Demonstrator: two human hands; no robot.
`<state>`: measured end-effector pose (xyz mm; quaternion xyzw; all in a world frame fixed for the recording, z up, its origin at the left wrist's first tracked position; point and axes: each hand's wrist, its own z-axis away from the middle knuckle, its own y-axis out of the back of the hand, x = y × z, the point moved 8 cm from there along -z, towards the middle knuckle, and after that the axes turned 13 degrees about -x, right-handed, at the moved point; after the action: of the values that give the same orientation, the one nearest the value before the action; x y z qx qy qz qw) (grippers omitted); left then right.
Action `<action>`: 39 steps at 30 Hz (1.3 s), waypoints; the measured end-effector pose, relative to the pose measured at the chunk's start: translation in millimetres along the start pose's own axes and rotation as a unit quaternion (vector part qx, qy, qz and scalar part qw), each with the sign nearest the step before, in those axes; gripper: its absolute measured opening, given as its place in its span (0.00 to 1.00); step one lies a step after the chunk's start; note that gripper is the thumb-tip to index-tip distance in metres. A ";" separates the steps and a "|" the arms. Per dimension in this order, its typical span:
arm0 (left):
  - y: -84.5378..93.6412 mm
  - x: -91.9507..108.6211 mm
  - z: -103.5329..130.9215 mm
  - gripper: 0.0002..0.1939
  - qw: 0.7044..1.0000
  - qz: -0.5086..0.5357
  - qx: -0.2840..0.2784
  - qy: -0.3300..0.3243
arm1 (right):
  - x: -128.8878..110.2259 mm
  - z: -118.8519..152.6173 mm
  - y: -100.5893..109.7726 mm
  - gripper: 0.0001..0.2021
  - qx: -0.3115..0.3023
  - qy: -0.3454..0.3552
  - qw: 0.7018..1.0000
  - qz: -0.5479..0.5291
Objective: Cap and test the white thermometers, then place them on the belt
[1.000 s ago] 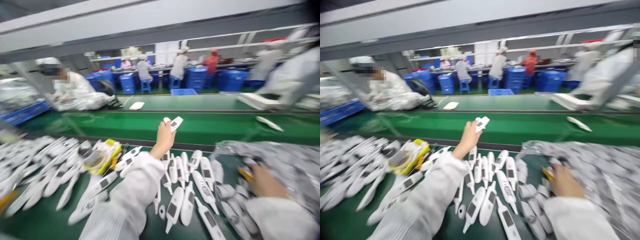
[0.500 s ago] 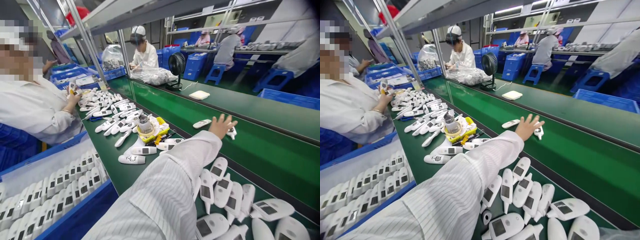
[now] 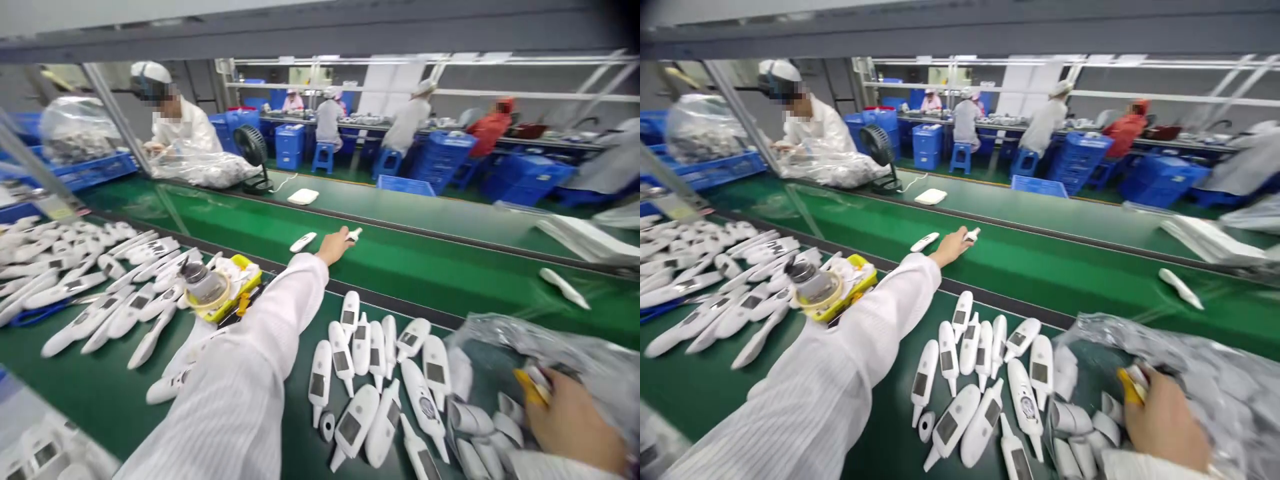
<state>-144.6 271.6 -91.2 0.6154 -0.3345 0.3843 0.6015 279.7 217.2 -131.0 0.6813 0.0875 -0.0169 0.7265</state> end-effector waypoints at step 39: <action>-79.1 162.2 213.7 0.32 0.973 0.068 -0.088 -0.202 | -172.4 94.6 144.1 0.15 0.090 0.366 0.732 -0.567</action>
<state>17.6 70.8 16.6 0.6007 -0.5230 0.2607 0.5456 140.6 117.2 42.4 0.5210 0.7149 -0.1826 0.4290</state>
